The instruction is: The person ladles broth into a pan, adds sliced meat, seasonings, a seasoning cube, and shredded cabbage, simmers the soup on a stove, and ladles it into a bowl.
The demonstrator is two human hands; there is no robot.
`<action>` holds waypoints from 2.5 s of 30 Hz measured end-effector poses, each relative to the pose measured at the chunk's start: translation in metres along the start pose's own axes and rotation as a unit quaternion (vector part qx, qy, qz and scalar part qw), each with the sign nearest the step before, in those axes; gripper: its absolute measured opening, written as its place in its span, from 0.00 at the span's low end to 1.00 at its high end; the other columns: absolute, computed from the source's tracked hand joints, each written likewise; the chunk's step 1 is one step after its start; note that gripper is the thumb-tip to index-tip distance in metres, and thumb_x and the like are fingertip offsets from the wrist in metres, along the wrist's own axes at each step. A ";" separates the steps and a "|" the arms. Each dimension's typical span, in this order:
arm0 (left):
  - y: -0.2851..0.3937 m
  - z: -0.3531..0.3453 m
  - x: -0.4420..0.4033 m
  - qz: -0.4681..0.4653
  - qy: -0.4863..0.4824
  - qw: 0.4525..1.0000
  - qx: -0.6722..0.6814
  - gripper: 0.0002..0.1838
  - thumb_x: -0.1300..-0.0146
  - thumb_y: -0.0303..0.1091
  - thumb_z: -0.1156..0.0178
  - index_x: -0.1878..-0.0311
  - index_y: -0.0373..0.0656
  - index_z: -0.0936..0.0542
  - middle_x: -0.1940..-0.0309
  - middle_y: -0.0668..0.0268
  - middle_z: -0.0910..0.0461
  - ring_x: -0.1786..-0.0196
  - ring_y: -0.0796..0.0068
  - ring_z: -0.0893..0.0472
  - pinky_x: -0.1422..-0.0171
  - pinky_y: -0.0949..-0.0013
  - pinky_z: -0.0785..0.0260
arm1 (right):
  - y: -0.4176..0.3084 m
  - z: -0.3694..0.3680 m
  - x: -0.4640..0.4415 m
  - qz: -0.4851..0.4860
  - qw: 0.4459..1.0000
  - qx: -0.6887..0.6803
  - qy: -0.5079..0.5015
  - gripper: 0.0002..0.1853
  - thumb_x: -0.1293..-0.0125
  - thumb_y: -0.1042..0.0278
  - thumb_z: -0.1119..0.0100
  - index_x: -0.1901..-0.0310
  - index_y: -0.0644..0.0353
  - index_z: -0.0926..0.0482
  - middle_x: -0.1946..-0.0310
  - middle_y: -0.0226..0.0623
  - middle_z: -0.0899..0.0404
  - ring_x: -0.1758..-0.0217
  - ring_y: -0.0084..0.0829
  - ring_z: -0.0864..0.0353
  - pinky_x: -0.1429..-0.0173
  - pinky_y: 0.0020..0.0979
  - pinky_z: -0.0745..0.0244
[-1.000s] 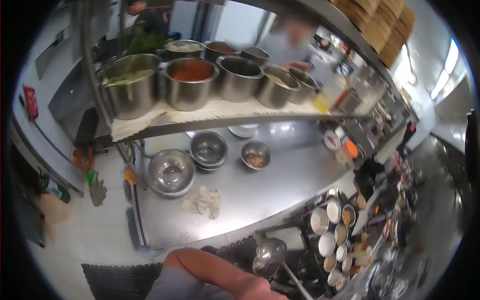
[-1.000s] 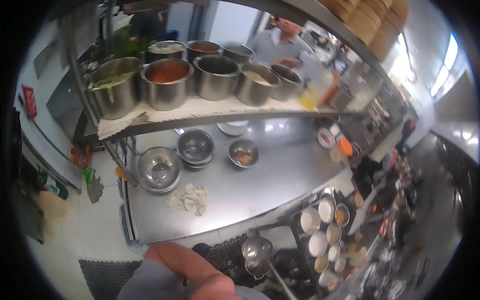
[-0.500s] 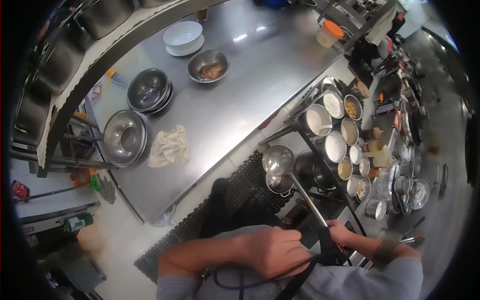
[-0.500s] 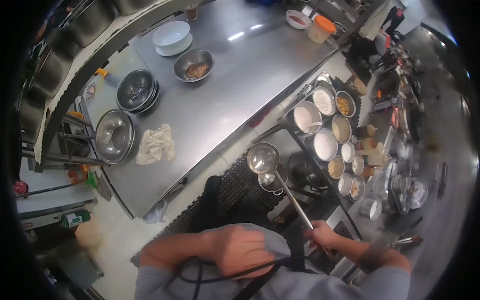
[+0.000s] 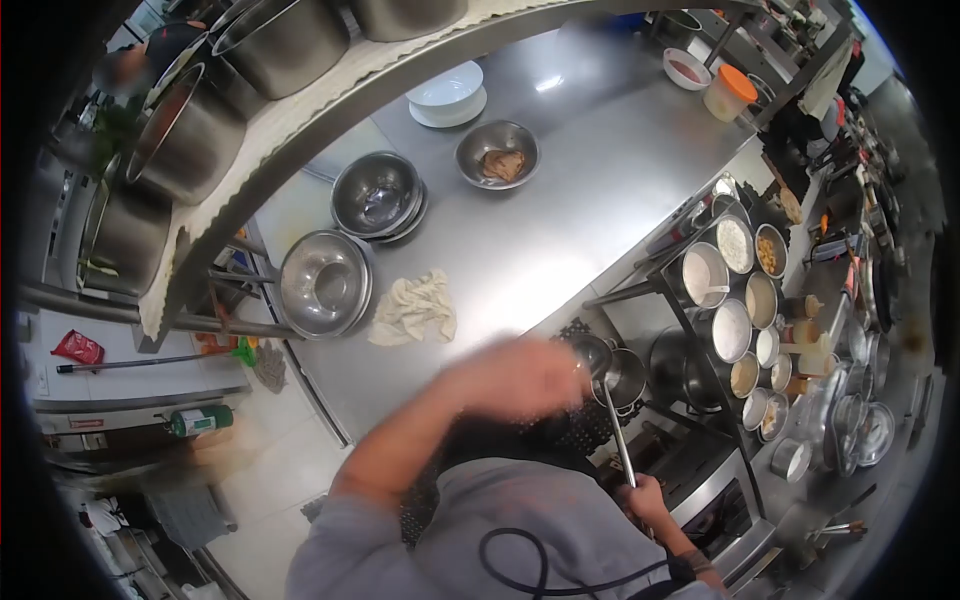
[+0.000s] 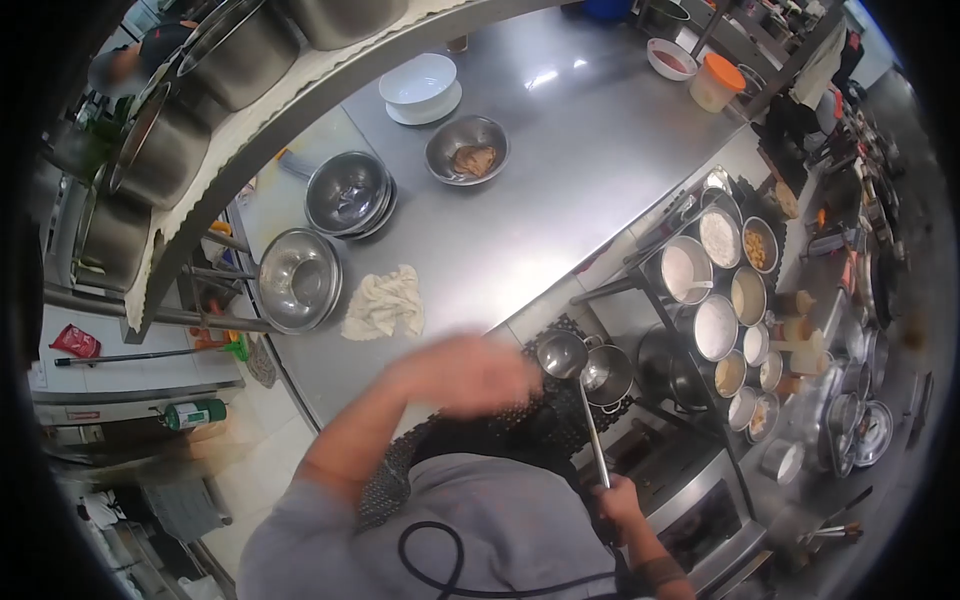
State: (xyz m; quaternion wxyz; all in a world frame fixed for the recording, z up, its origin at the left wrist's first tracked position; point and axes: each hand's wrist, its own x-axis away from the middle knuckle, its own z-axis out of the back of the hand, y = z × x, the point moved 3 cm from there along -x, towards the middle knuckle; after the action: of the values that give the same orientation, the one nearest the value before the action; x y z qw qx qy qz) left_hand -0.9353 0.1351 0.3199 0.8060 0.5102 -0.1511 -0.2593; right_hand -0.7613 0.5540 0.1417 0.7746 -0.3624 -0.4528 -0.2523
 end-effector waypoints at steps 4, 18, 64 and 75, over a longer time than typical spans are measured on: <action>-0.162 0.115 -0.090 0.194 0.368 0.897 -0.153 0.15 0.32 0.35 0.38 0.47 0.41 0.12 0.49 0.49 0.12 0.45 0.49 0.13 0.39 0.55 0.23 | 0.007 -0.022 0.024 0.009 0.999 0.012 0.041 0.07 0.40 0.71 0.34 0.66 0.67 0.18 0.84 0.38 0.22 0.85 0.31 0.21 0.78 0.36 0.27; -0.266 0.202 -0.186 0.456 0.211 0.819 -0.277 0.44 0.52 0.49 0.18 0.35 0.34 0.22 0.31 0.47 0.23 0.31 0.50 0.21 0.28 0.57 0.25 | 0.004 -0.099 0.088 0.011 0.989 -0.046 0.142 0.08 0.41 0.70 0.35 0.69 0.68 0.17 0.82 0.42 0.19 0.80 0.32 0.18 0.71 0.37 0.24; -0.002 -0.087 0.073 0.080 -0.032 0.984 -0.154 0.19 0.40 0.31 0.25 0.49 0.33 0.17 0.57 0.58 0.11 0.55 0.70 0.13 0.45 0.66 0.20 | 0.001 -0.214 0.356 0.119 0.827 -0.532 -0.133 0.19 0.28 0.77 0.46 0.38 0.72 0.27 0.79 0.29 0.29 0.87 0.24 0.30 0.76 0.35 0.20; -0.070 -0.139 0.218 0.062 0.049 0.981 0.176 0.08 0.35 0.25 0.31 0.54 0.38 0.17 0.67 0.67 0.17 0.65 0.78 0.19 0.61 0.72 0.26 | 0.059 -0.415 0.431 0.110 0.723 -0.679 -0.060 0.18 0.26 0.77 0.47 0.38 0.70 0.25 0.79 0.29 0.31 0.87 0.23 0.29 0.75 0.37 0.18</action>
State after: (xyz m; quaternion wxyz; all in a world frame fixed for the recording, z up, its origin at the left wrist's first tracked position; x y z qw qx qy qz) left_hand -0.7042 0.0895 0.1922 0.7246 0.6459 -0.1859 -0.1522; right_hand -0.3042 0.2353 0.3674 0.3147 -0.8531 -0.1623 -0.3831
